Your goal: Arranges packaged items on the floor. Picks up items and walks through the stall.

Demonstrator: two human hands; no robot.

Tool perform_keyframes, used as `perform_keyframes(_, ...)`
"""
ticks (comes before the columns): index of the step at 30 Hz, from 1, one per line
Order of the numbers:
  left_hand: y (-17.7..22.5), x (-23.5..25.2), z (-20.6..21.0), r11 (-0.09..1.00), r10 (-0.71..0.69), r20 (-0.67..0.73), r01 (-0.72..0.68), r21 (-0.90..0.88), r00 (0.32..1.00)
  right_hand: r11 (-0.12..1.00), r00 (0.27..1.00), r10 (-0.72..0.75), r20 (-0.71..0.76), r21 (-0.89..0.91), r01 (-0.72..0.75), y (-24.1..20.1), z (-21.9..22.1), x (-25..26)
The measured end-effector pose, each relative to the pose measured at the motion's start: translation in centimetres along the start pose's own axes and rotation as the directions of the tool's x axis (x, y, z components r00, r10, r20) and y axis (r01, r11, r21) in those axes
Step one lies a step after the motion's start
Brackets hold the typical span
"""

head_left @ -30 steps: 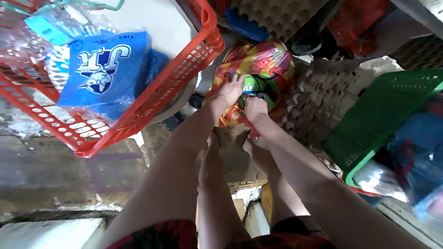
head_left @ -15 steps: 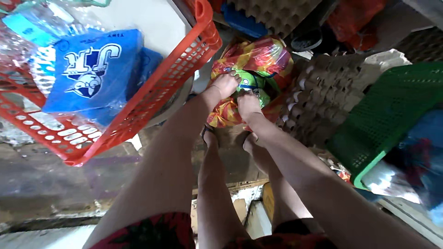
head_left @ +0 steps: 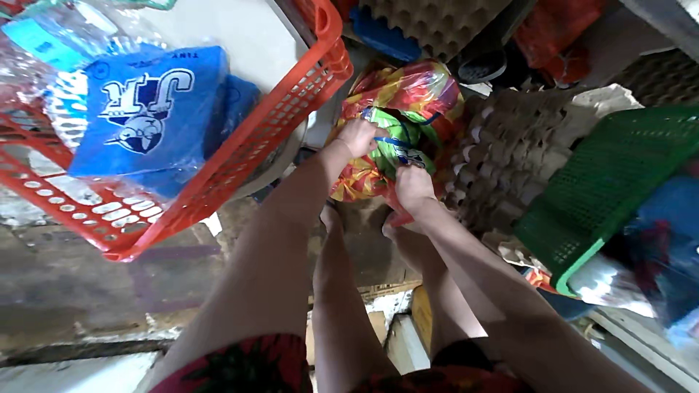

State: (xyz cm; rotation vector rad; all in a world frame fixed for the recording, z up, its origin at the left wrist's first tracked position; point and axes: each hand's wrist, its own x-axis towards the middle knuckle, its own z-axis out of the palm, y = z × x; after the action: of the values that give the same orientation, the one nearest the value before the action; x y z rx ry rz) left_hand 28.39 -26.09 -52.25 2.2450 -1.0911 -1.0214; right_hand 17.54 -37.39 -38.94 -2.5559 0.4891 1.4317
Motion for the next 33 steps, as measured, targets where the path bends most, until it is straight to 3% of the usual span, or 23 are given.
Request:
perform_keyframes(3,-0.2,-0.6,0.5,0.997,0.033,-0.104,-0.041,-0.07,0.994,0.999,0.997,0.048,0.06,0.016,-0.049,-0.2,-0.9,0.3)
perform_keyframes(6,0.8,-0.8,0.2,0.996,-0.07,-0.061,0.066,-0.065,0.996,0.994,0.989,0.108,0.102,0.002,-0.109,-1.7,-1.6,1.2)
perform_keyframes(13,0.4,0.0,-0.4,0.996,-0.086,0.025,0.086,-0.005,0.996,0.998,0.989,0.034,-0.141,-0.05,-0.042,-4.8,0.8,7.3)
perform_keyframes(16,-0.6,0.4,-0.3,0.999,-0.008,-0.01,0.008,-0.046,1.0,0.995,0.987,-0.078,-0.139,-0.079,0.067,-3.3,1.2,6.6)
perform_keyframes(19,-1.6,0.5,0.4,0.991,0.081,-0.101,-0.091,-0.093,0.992,0.995,0.994,-0.063,-0.09,-0.082,0.056,-2.6,1.4,5.2)
perform_keyframes(33,-0.1,-1.0,0.7,0.99,0.078,-0.101,-0.089,-0.108,0.992,0.998,1.0,0.027,0.002,-0.064,-0.027,-1.3,1.4,1.1)
